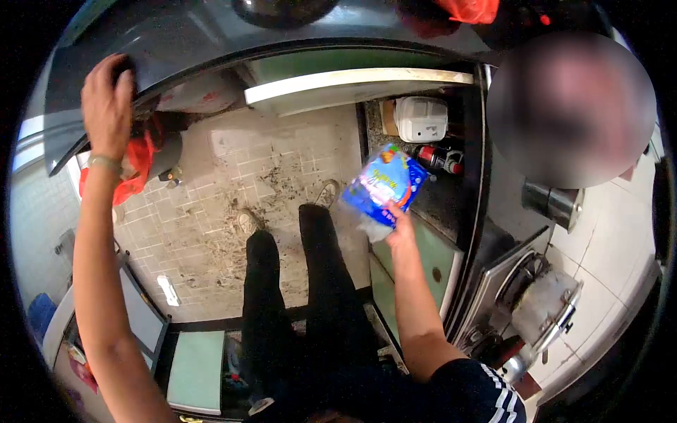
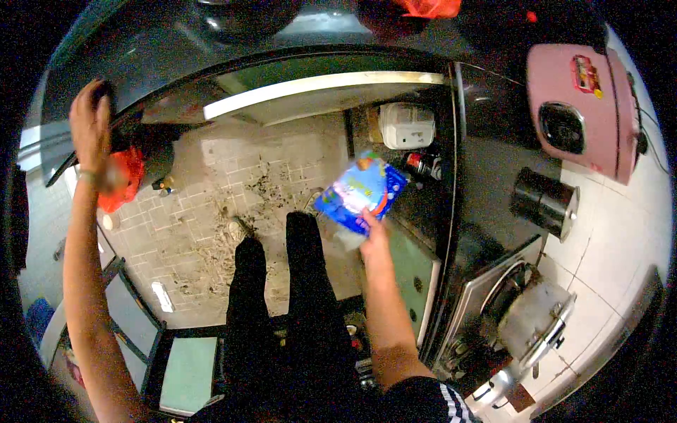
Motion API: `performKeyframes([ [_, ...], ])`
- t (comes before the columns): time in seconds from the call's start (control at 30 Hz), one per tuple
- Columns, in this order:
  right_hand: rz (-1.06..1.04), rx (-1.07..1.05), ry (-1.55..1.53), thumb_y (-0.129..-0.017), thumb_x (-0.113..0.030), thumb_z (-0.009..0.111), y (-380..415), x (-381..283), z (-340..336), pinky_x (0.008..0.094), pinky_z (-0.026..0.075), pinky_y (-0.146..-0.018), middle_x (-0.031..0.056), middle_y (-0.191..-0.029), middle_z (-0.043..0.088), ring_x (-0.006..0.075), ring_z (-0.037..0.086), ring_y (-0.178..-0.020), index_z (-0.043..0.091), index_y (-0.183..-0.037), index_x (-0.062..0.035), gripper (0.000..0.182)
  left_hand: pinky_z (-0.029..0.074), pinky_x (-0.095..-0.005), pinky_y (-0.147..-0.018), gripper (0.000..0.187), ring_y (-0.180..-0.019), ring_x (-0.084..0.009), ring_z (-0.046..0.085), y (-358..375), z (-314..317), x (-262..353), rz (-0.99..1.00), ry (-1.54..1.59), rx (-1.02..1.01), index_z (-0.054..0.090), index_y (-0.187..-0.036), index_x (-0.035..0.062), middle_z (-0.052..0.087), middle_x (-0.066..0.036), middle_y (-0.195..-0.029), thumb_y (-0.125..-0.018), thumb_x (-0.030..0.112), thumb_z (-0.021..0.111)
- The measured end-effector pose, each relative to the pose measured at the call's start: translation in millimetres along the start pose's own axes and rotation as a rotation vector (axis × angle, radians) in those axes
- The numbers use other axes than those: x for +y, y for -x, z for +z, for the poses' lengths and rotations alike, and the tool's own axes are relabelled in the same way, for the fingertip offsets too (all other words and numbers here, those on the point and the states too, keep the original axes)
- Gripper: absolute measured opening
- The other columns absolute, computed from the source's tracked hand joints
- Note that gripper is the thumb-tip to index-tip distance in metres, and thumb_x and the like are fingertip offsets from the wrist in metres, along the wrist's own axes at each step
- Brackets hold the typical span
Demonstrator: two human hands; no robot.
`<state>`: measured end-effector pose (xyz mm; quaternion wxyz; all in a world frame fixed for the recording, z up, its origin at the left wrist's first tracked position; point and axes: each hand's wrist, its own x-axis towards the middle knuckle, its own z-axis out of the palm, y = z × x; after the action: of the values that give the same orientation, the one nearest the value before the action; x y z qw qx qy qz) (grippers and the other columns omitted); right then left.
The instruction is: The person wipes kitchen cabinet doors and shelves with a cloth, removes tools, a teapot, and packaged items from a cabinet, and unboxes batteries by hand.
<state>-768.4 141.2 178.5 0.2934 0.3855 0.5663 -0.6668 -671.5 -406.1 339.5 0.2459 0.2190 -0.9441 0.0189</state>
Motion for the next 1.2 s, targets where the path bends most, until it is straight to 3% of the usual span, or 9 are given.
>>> performKeyframes([
  [0.13, -0.132, 0.122, -0.173, -0.073, -0.014, 0.066, -119.9, -44.7, -16.1, 0.0462, 0.042, -0.084, 0.0114, -0.101, 0.058, 0.0281, 0.055, -0.092, 0.049, -0.111, -0.0055, 0.043, 0.030, -0.0332, -0.096, 0.034, -0.111, -0.0265, 0.044, 6.3, 11.3, -11.5, 0.054, -0.060, 0.034, 0.049, -0.115, 0.0043, 0.048, -0.012, -0.120, -0.086, 0.019, 0.036],
  [0.27, -0.313, -0.245, -0.232, -0.078, -0.034, 0.061, -221.9, -105.6, -6.5, 0.0456, 0.040, -0.087, 0.0101, -0.106, 0.056, 0.0285, 0.053, -0.096, 0.048, -0.113, -0.0057, 0.047, 0.031, -0.0330, -0.095, 0.037, -0.109, -0.0253, 0.045, 10.5, 16.6, -14.8, -0.060, 0.142, 0.015, 0.049, -0.113, -0.0006, 0.050, -0.014, -0.117, -0.087, 0.020, 0.032],
  [0.47, -0.264, 0.152, 0.094, -0.074, -0.039, 0.064, -281.5, -129.7, 16.7, 0.0416, 0.040, -0.088, 0.0102, -0.113, 0.052, 0.0276, 0.050, -0.100, 0.048, -0.117, -0.0113, 0.054, 0.030, -0.0324, -0.097, 0.040, -0.111, -0.0240, 0.044, 24.5, 15.9, -15.0, -0.104, 0.226, 0.020, 0.046, -0.116, -0.0028, 0.047, -0.016, -0.120, -0.088, 0.018, 0.027],
  [0.73, -0.260, -0.039, 0.130, -0.073, -0.040, 0.066, -316.5, -127.7, -11.3, 0.0450, 0.038, -0.089, 0.0084, -0.120, 0.047, 0.0260, 0.047, -0.106, 0.041, -0.123, -0.0115, 0.062, 0.028, -0.0331, -0.098, 0.040, -0.113, -0.0239, 0.042, 14.9, 13.6, -16.0, -0.155, 0.192, 0.003, 0.044, -0.118, -0.0035, 0.046, -0.016, -0.121, -0.087, 0.017, 0.027],
  [0.83, -0.184, 0.246, 0.237, -0.076, -0.041, 0.061, -314.5, -126.4, -13.3, 0.0442, 0.037, -0.090, 0.0088, -0.120, 0.047, 0.0260, 0.047, -0.107, 0.039, -0.125, -0.0113, 0.061, 0.028, -0.0333, -0.098, 0.040, -0.113, -0.0245, 0.043, 14.1, 20.7, -9.3, -0.175, 0.348, 0.053, 0.044, -0.117, -0.0032, 0.046, -0.016, -0.120, -0.087, 0.018, 0.027],
  [0.9, -0.066, 0.174, 0.124, -0.074, -0.052, 0.057, -311.4, -118.3, -22.1, 0.0421, 0.024, -0.098, 0.0040, -0.135, 0.032, 0.0220, 0.026, -0.123, 0.033, -0.131, -0.0154, 0.072, 0.029, -0.0336, -0.098, 0.039, -0.112, -0.0248, 0.043, 12.6, 17.0, -5.8, -0.153, 0.304, 0.025, 0.046, -0.115, -0.0027, 0.047, -0.015, -0.119, -0.086, 0.019, 0.030],
  [0.97, -0.500, -0.068, 0.122, -0.080, -0.038, 0.057, -325.2, -94.4, -58.8, 0.0434, 0.039, -0.085, 0.0078, -0.116, 0.046, 0.0269, 0.047, -0.101, 0.037, -0.126, -0.0117, 0.057, 0.030, -0.0343, -0.097, 0.038, -0.111, -0.0252, 0.043, 15.9, 18.1, -11.1, -0.169, 0.337, 0.055, 0.048, -0.114, -0.0012, 0.049, -0.015, -0.117, -0.086, 0.019, 0.032],
  [1.1, -0.259, -0.032, 0.119, -0.080, -0.023, 0.057, -135.9, -70.0, 39.3, 0.0357, 0.048, -0.061, 0.0053, -0.086, 0.056, 0.0194, 0.054, -0.072, 0.052, -0.103, -0.0099, 0.026, 0.030, -0.0376, -0.097, 0.037, -0.111, -0.0299, 0.043, 1.4, 3.5, 18.8, -0.159, 0.108, 0.040, 0.051, -0.107, 0.0010, 0.049, -0.016, -0.117, -0.073, 0.009, 0.039],
  [1.2, -0.205, -0.062, 0.316, -0.072, 0.006, 0.053, -54.6, -34.1, 43.9, 0.0317, 0.046, -0.071, 0.0071, -0.091, 0.059, 0.0174, 0.056, -0.080, 0.056, -0.100, -0.0039, 0.030, 0.023, -0.0411, -0.101, 0.050, -0.120, -0.0307, 0.033, -8.5, -10.2, 34.7, -0.119, 0.040, -0.026, 0.039, -0.121, 0.0039, 0.035, -0.014, -0.131, -0.071, 0.007, 0.045],
])
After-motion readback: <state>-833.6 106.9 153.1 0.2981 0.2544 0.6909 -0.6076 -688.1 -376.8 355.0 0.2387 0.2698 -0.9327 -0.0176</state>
